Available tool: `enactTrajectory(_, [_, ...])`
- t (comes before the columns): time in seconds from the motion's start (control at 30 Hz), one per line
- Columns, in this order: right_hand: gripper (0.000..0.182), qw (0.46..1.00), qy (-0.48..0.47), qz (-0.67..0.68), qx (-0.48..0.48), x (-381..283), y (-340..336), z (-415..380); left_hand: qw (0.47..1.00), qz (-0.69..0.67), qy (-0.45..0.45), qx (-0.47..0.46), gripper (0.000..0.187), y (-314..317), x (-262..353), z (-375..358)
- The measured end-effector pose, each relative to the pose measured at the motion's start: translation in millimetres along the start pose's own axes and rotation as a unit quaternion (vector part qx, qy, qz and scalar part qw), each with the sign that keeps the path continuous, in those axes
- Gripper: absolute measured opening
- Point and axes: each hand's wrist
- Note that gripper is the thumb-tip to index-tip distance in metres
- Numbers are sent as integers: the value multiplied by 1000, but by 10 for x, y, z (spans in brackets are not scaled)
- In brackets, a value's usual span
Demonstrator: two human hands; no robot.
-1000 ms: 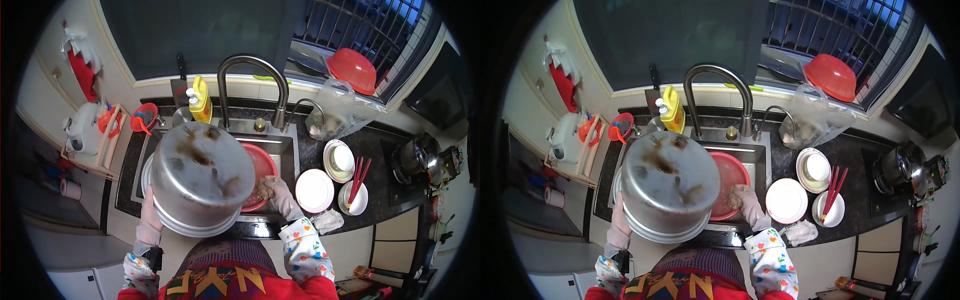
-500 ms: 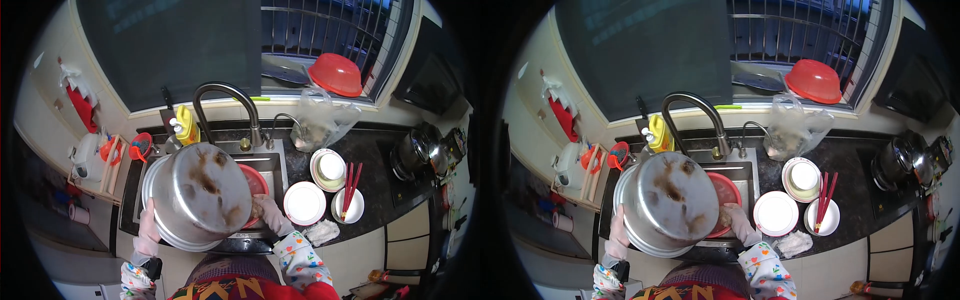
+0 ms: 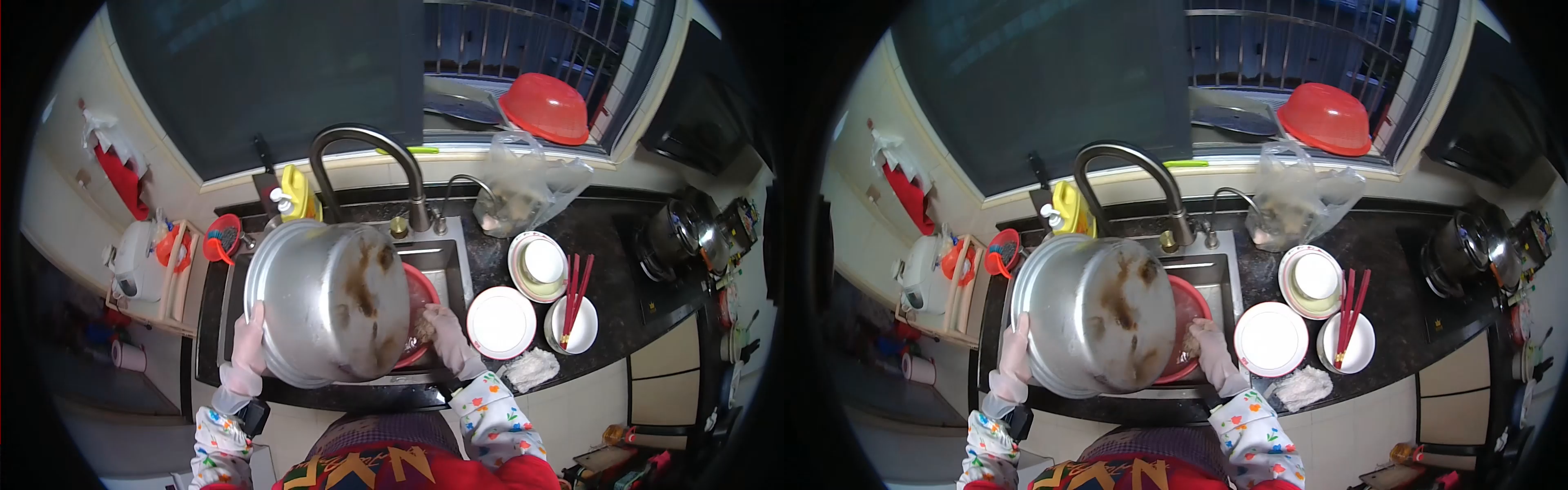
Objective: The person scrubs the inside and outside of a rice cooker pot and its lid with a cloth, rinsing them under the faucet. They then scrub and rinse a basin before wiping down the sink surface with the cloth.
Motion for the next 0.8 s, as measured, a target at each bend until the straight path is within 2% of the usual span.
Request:
enactTrajectory(0.03, [24,999,-4,18,-35,-50,35,-25,1000,8,9,-4,44,-10,10,28])
enactTrajectory(0.07, [24,998,-31,47,0,-50,133,-37,999,32,31,-15,44,-45,-13,91])
enactTrajectory(0.1, [26,994,-39,68,-73,-130,161,-86,999,33,29,-8,44,-61,10,115])
enactTrajectory(0.17, [35,985,-99,109,-86,-372,443,-360,997,48,38,-41,43,-52,23,158])
enactTrajectory(0.2, [49,988,-86,94,-84,-441,486,-425,998,32,32,-48,42,-78,-33,226])
enactTrajectory(0.23, [49,989,-83,94,-81,-508,556,-510,998,34,28,-47,42,-82,-38,251])
enactTrajectory(0.3, [57,973,-144,79,-161,-657,734,-701,998,35,17,-54,43,-56,-38,288])
enactTrajectory(0.37, [61,973,-133,60,-177,-747,956,-933,998,29,5,-53,42,-48,-127,380])
enactTrajectory(0.4, [60,955,-221,-96,-171,-765,1041,-1053,998,21,-4,-52,42,-35,-161,416])
enactTrajectory(0.43, [60,906,-302,-249,-160,-733,1121,-1118,998,20,-4,-51,42,-2,-174,417])
enactTrajectory(0.47, [63,947,-210,-92,-227,-589,1220,-1177,999,20,-1,-49,40,44,-185,408])
enactTrajectory(0.5, [62,938,-237,-127,-219,-567,1319,-1277,999,19,2,-47,39,72,-193,409])
enactTrajectory(0.57, [60,881,-350,-233,-218,-652,1450,-1469,998,16,-2,-56,37,83,-230,456])
enactTrajectory(0.6, [60,881,-350,-234,-218,-648,1499,-1445,998,23,5,-59,37,82,-274,486])
enactTrajectory(0.67, [59,817,-443,-290,-228,-680,1619,-1322,997,31,11,-66,37,72,-292,500])
enactTrajectory(0.7, [59,817,-443,-291,-226,-730,1686,-1230,996,45,9,-79,37,72,-280,499])
enactTrajectory(0.77, [50,752,-545,-354,-111,-868,1831,-958,994,59,8,-92,37,72,-275,496])
enactTrajectory(0.8, [47,836,-476,-249,-109,-867,1827,-690,994,52,11,-95,37,69,-289,486])
Point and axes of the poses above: each hand's wrist, its own z-axis towards the middle knuckle, its own y-axis out of the palm, x = y × z, and after that the axes turned 8 degrees about x, right-handed
